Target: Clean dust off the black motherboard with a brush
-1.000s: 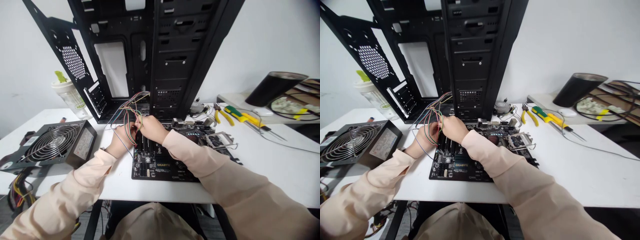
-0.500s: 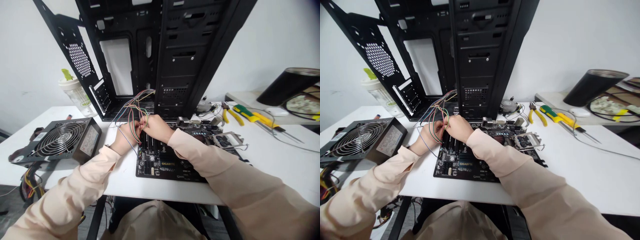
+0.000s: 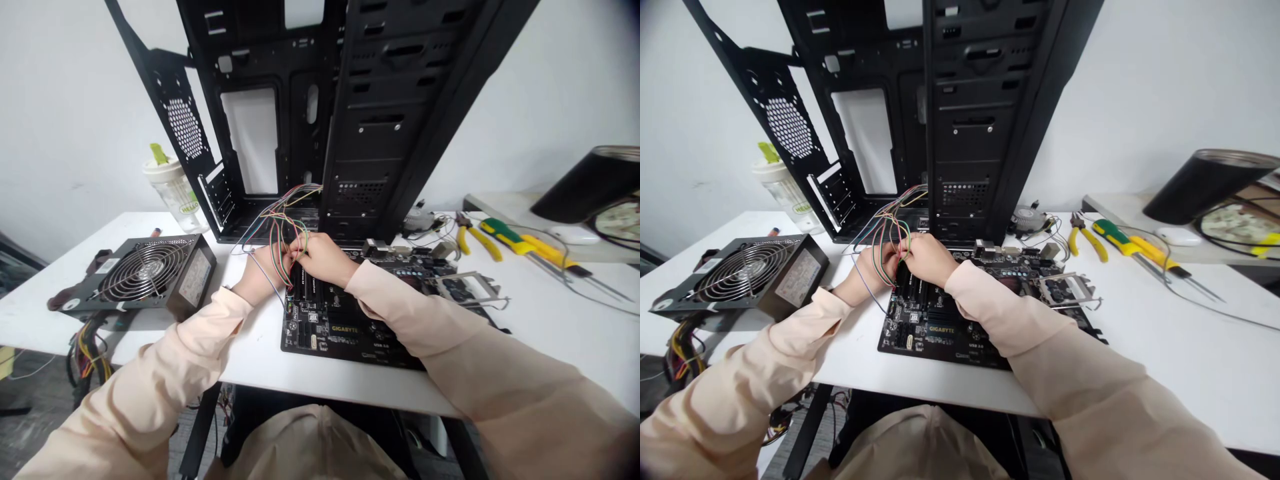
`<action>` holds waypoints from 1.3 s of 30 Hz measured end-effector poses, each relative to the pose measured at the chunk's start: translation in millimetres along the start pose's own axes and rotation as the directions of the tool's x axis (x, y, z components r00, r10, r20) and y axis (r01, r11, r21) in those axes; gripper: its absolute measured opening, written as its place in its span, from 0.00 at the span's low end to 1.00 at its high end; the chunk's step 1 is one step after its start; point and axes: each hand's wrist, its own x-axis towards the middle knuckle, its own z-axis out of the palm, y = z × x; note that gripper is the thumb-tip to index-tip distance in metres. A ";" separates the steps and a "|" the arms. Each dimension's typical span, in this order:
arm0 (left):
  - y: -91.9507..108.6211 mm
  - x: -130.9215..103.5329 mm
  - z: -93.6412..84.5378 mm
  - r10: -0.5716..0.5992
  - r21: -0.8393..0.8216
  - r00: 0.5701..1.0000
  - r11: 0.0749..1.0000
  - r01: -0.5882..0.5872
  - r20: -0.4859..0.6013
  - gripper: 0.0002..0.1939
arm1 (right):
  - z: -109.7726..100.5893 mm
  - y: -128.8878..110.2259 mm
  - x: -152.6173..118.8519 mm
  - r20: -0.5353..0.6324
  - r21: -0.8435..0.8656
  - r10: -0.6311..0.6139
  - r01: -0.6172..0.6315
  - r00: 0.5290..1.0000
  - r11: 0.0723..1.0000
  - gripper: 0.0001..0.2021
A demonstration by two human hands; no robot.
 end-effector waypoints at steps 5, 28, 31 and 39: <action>0.2 -3.5 -3.7 -0.052 0.031 0.999 0.998 0.052 0.008 0.15 | -2.1 -1.3 -0.4 0.010 0.011 -0.027 0.027 1.000 1.000 0.13; 0.9 -5.5 -10.0 -0.115 0.072 0.993 0.991 0.113 0.016 0.14 | -7.8 -7.1 0.5 0.094 0.084 0.003 -0.011 0.996 0.996 0.09; 1.6 -6.8 -12.9 -0.103 0.068 0.994 0.993 0.100 0.037 0.14 | -8.5 -8.0 0.5 0.094 0.092 0.013 -0.022 0.995 0.996 0.09; -1.0 -4.8 -12.5 -0.068 0.011 0.997 0.998 0.068 0.037 0.15 | -9.1 -8.6 0.1 0.033 0.116 0.056 -0.059 0.998 0.991 0.09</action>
